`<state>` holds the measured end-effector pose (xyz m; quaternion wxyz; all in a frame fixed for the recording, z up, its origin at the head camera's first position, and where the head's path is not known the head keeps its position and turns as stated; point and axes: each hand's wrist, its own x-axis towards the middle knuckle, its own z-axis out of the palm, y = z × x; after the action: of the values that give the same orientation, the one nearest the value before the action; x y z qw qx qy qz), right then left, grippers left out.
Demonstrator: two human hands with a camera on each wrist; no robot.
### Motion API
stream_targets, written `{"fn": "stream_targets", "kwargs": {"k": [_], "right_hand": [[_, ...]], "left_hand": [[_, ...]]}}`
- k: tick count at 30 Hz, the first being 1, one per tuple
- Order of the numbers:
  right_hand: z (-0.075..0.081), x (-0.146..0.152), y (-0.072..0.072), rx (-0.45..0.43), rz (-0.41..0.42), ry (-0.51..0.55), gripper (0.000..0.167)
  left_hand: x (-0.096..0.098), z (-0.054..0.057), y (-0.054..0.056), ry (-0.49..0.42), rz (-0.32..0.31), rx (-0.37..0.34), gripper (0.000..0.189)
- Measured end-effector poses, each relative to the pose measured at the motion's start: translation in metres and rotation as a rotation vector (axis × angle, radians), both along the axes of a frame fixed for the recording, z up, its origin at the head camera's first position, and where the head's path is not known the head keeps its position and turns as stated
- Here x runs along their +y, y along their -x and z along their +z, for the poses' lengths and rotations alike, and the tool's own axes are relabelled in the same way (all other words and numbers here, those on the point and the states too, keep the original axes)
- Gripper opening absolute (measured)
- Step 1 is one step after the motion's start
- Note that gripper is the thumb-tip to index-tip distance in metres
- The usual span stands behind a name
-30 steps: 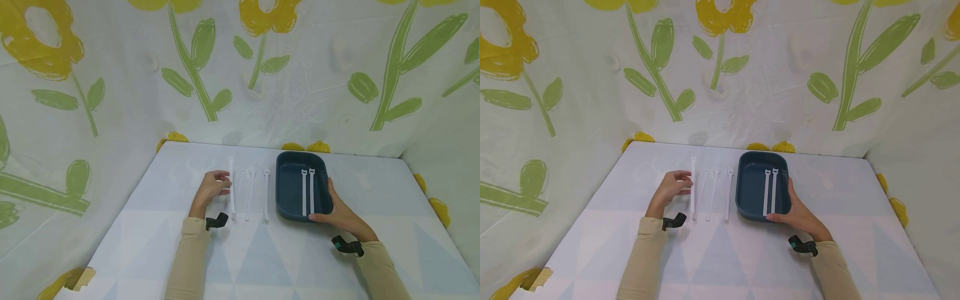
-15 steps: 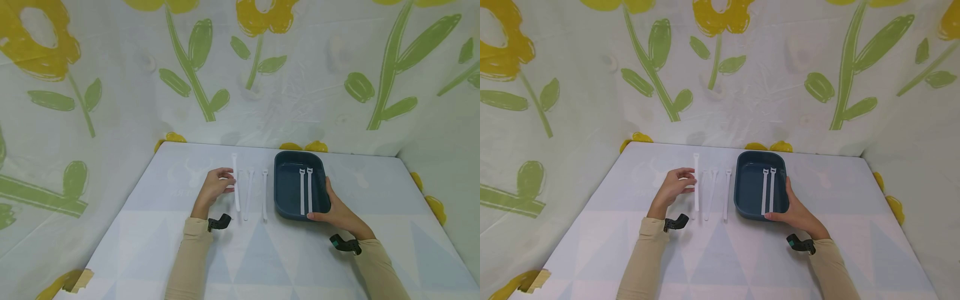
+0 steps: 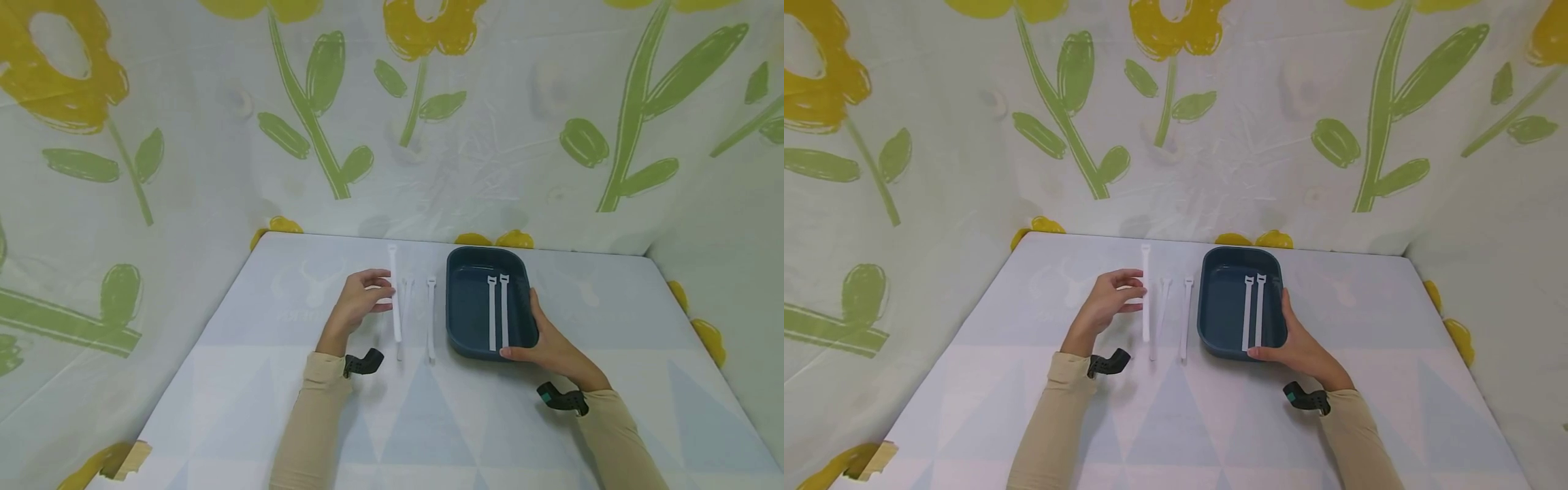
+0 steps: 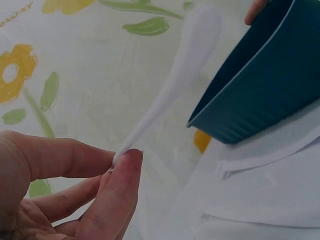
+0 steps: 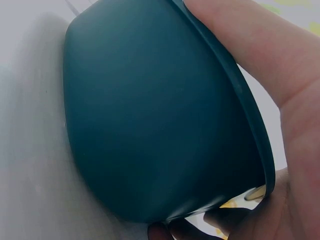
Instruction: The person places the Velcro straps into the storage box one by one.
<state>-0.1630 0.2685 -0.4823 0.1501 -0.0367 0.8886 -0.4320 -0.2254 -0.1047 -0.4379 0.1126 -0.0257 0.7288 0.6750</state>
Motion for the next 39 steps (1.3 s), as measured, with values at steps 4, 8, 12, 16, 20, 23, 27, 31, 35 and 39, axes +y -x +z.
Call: {"fn": "stream_targets", "kwargs": {"k": [4, 8, 12, 16, 20, 23, 27, 31, 35, 39], "right_hand": [[0.0, 0.0, 0.0, 0.005, 0.001, -0.011, 0.143], [0.0, 0.0, 0.0, 0.004, 0.001, -0.003, 0.143], [0.001, 0.0, 0.0, 0.006, 0.003, -0.008, 0.143], [0.002, 0.0, 0.001, 0.007, 0.005, -0.015, 0.143], [0.003, 0.0, 0.001, 0.008, 0.006, -0.019, 0.143], [0.003, -0.001, 0.001, 0.007, 0.006, -0.025, 0.143], [0.003, -0.001, 0.001, 0.007, 0.009, -0.025, 0.143], [0.001, 0.001, 0.001, 0.011, 0.014, -0.017, 0.143], [-0.001, 0.001, 0.001, 0.012, 0.01, -0.015, 0.143], [-0.001, 0.001, 0.0, 0.009, 0.003, -0.019, 0.143]], "left_hand": [[0.005, 0.003, 0.001, -0.019, -0.014, 0.011, 0.043], [0.011, 0.007, 0.003, -0.037, -0.018, 0.02, 0.041], [0.018, 0.012, 0.004, -0.048, -0.026, 0.024, 0.04], [0.024, 0.014, 0.004, -0.034, -0.037, 0.027, 0.041], [0.03, 0.016, 0.004, -0.007, -0.05, 0.034, 0.042], [0.034, 0.017, 0.004, -0.004, -0.061, 0.041, 0.041], [0.039, 0.016, 0.006, -0.009, -0.076, 0.045, 0.041], [0.045, 0.018, 0.007, -0.02, -0.092, 0.044, 0.042], [0.052, 0.021, 0.007, -0.028, -0.113, 0.04, 0.044], [0.059, 0.022, 0.008, -0.034, -0.123, 0.033, 0.043]]}}
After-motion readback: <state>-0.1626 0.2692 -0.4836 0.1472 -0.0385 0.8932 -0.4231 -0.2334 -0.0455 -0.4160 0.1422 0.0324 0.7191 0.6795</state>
